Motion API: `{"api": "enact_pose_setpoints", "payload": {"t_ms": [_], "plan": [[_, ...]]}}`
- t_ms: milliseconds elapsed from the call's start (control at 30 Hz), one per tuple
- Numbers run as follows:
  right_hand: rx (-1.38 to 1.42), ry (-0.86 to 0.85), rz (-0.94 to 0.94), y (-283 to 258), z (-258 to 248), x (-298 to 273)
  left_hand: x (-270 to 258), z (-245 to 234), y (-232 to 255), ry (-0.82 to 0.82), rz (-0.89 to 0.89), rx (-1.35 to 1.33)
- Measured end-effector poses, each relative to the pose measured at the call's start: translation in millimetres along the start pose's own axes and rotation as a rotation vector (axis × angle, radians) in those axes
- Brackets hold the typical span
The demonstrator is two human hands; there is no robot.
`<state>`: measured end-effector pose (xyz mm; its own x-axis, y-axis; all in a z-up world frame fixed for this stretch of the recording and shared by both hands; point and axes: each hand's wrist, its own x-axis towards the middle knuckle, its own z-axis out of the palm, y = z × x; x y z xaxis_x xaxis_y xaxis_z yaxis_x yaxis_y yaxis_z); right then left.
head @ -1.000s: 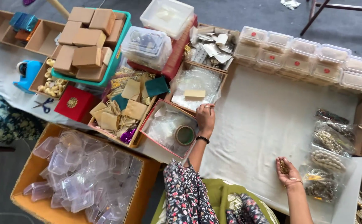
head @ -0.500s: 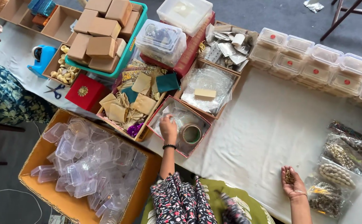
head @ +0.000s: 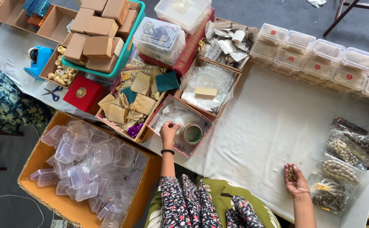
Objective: The person picks up jewelry items from boxes on a table, places them into small plastic bags, and then puts the bags into small cloth pouches. They also handle small plastic containers and other packaging materials.
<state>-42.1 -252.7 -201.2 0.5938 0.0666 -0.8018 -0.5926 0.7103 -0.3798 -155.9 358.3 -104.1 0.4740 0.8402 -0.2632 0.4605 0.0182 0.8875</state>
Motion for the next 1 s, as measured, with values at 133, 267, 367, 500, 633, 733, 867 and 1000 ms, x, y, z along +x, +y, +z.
{"api": "enact_pose_setpoints", "payload": {"t_ms": [133,267,367,500,633,733,867,1000], "plan": [[0.003,0.019,0.001,0,4,-5,-19,-9,28,0.085,0.053,0.170],[0.004,0.004,0.004,0,0,0,-17,-15,25,0.132,0.051,0.191],[0.007,-0.004,0.006,0,0,-1,-12,-20,14,0.135,0.065,0.194],[0.012,0.002,0.013,-1,3,-5,0,-27,-8,0.019,-0.038,-0.132],[-0.219,-0.055,-0.046,9,18,-14,-29,-35,37,-0.122,-0.045,-0.427],[-0.347,-0.091,-0.063,17,83,-62,-75,-20,109,-0.124,-0.007,-0.378],[-0.651,-0.298,-0.154,39,174,-123,-120,42,136,-0.288,0.059,-0.344],[-1.278,-0.396,-0.768,54,253,-183,-175,108,153,-0.524,0.097,-0.217]]}}
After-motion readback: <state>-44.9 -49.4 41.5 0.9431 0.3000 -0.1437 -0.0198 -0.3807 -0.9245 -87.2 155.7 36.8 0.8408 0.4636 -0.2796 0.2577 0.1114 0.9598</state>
